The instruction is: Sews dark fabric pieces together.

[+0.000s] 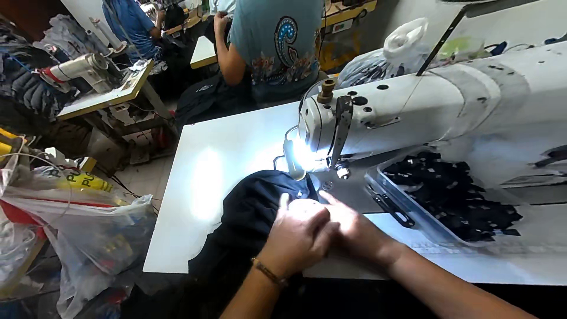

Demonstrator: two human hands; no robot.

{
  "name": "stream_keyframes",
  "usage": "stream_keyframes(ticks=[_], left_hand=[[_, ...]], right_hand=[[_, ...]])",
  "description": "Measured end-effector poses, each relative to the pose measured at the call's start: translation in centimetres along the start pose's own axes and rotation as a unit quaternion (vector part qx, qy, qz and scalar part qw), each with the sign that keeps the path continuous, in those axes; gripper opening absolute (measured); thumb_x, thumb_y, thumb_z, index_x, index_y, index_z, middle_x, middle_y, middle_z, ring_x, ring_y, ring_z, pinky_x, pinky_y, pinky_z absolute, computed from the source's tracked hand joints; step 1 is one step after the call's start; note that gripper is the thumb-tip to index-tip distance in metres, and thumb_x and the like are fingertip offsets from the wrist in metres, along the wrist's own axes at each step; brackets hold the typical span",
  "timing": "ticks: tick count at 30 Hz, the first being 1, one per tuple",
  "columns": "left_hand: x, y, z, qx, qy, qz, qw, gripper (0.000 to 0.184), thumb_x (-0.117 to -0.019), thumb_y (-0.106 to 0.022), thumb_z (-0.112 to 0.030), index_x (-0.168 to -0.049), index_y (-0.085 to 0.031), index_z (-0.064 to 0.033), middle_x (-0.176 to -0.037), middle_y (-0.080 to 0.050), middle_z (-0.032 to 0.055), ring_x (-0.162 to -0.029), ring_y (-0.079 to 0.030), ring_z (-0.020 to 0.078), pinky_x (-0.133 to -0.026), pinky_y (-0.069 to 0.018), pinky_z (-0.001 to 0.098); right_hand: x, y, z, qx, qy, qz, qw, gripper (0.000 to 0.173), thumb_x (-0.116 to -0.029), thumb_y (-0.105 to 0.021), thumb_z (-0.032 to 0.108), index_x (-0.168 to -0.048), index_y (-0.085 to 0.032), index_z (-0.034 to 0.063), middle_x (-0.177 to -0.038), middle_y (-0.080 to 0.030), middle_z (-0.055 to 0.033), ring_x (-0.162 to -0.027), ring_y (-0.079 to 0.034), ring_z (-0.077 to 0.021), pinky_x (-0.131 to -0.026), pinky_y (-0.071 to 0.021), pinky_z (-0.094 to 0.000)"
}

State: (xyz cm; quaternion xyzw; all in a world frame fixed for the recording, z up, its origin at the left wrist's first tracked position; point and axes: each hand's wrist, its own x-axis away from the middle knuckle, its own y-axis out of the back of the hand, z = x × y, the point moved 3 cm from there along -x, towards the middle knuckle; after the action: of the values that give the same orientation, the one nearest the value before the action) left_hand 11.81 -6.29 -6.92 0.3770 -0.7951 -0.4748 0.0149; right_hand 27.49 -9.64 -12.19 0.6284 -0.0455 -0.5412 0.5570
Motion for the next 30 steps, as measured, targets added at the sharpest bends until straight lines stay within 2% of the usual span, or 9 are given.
stream_keyframes(ticks=[1,2,3,4,6,12,17,23,30], left_hand=[[0.3,-1.2,0.8,-0.046,0.06,0.001,0.997,0.034,-0.1056,-0.048,-0.036,-0.119,-0.072,-0.0167,-0.125,-0.07,-0.0028,-0.133,-0.056,0.0162,-0.122,-0.0191,0.0662],[0.7,-2.4,1.5,-0.101,0.116,0.02,0.988,0.042,-0.1074,-0.041,-0.042,-0.135,-0.066,-0.0224,-0.142,-0.063,-0.0058,-0.145,-0.045,0.0177,-0.122,-0.0097,0.0702],[1.2,-3.5,2.1,-0.151,0.16,0.045,0.974,0.049,-0.1082,-0.036,-0.047,-0.147,-0.058,-0.0273,-0.154,-0.052,-0.0077,-0.153,-0.034,0.0193,-0.121,-0.0038,0.0723],[1.6,-4.3,2.3,-0.188,0.183,0.053,0.963,0.051,-0.1078,-0.034,-0.049,-0.151,-0.053,-0.03,-0.16,-0.046,-0.0075,-0.155,-0.029,0.0214,-0.121,-0.0025,0.0729],[1.9,-4.9,2.1,-0.218,0.194,0.049,0.955,0.051,-0.1067,-0.036,-0.049,-0.151,-0.053,-0.0305,-0.161,-0.045,-0.0052,-0.155,-0.03,0.024,-0.121,-0.0049,0.0726],[1.7,-4.8,2.5,-0.221,0.179,0.028,0.958,0.049,-0.1058,-0.039,-0.048,-0.148,-0.057,-0.0304,-0.158,-0.048,-0.005,-0.153,-0.034,0.0235,-0.12,-0.0095,0.0732],[0.6,-4.4,3.3,-0.217,0.187,0.044,0.957,0.05,-0.1066,-0.037,-0.048,-0.15,-0.054,-0.031,-0.16,-0.045,-0.0046,-0.155,-0.03,0.0243,-0.119,-0.0063,0.0743],[0.1,-4.2,3.6,-0.202,0.188,0.052,0.96,0.048,-0.1075,-0.037,-0.045,-0.15,-0.054,-0.0318,-0.161,-0.044,-0.0049,-0.155,-0.029,0.0242,-0.12,-0.005,0.0735],[-1.7,-3.7,4.7,-0.197,0.196,0.066,0.958,0.049,-0.1088,-0.034,-0.043,-0.153,-0.05,-0.0305,-0.164,-0.04,-0.0037,-0.156,-0.025,0.0261,-0.119,-0.0024,0.0741]], right_hand=[[1.0,0.2,0.5,0.0,0.017,0.002,1.0,0.022,-0.0929,-0.053,0.011,-0.091,-0.073,0.0018,-0.1,-0.075,-0.0134,-0.108,-0.071,-0.0281,-0.111,-0.0476,-0.052],[2.1,0.5,0.9,0.002,0.025,0.01,1.0,0.022,-0.0933,-0.052,0.01,-0.092,-0.073,0.0033,-0.105,-0.075,-0.0125,-0.114,-0.07,-0.0276,-0.112,-0.0469,-0.0514],[3.2,0.7,1.3,0.001,0.024,0.019,1.0,0.025,-0.0946,-0.05,0.008,-0.099,-0.074,0.0026,-0.112,-0.075,-0.0136,-0.119,-0.068,-0.0286,-0.113,-0.0459,-0.0512],[4.1,0.8,1.7,0.004,0.018,0.024,1.0,0.028,-0.0956,-0.049,0.008,-0.105,-0.075,0.0018,-0.118,-0.074,-0.0143,-0.123,-0.066,-0.0292,-0.114,-0.0452,-0.0501],[4.9,0.8,2.0,0.006,0.003,0.017,1.0,0.029,-0.0958,-0.048,0.007,-0.107,-0.074,0.0018,-0.122,-0.073,-0.0142,-0.125,-0.065,-0.0288,-0.115,-0.0445,-0.0482],[4.6,0.5,2.0,0.002,-0.023,0.003,1.0,0.03,-0.0905,-0.049,0.006,-0.104,-0.076,0.003,-0.119,-0.074,-0.0119,-0.123,-0.066,-0.0267,-0.115,-0.0445,-0.0472],[3.6,0.2,1.1,-0.003,-0.036,-0.006,0.999,0.031,-0.0874,-0.05,0.007,-0.101,-0.077,0.0033,-0.116,-0.075,-0.0122,-0.123,-0.067,-0.0266,-0.114,-0.0448,-0.0472],[3.3,0.0,0.9,-0.003,-0.061,-0.009,0.998,0.032,-0.0892,-0.048,0.008,-0.099,-0.077,0.0034,-0.118,-0.075,-0.0116,-0.123,-0.067,-0.026,-0.114,-0.0445,-0.0475],[1.8,-0.6,-0.6,0.008,-0.073,-0.017,0.997,0.032,-0.0872,-0.048,0.009,-0.097,-0.078,0.0013,-0.114,-0.076,-0.013,-0.119,-0.068,-0.0282,-0.113,-0.045,-0.0483]])
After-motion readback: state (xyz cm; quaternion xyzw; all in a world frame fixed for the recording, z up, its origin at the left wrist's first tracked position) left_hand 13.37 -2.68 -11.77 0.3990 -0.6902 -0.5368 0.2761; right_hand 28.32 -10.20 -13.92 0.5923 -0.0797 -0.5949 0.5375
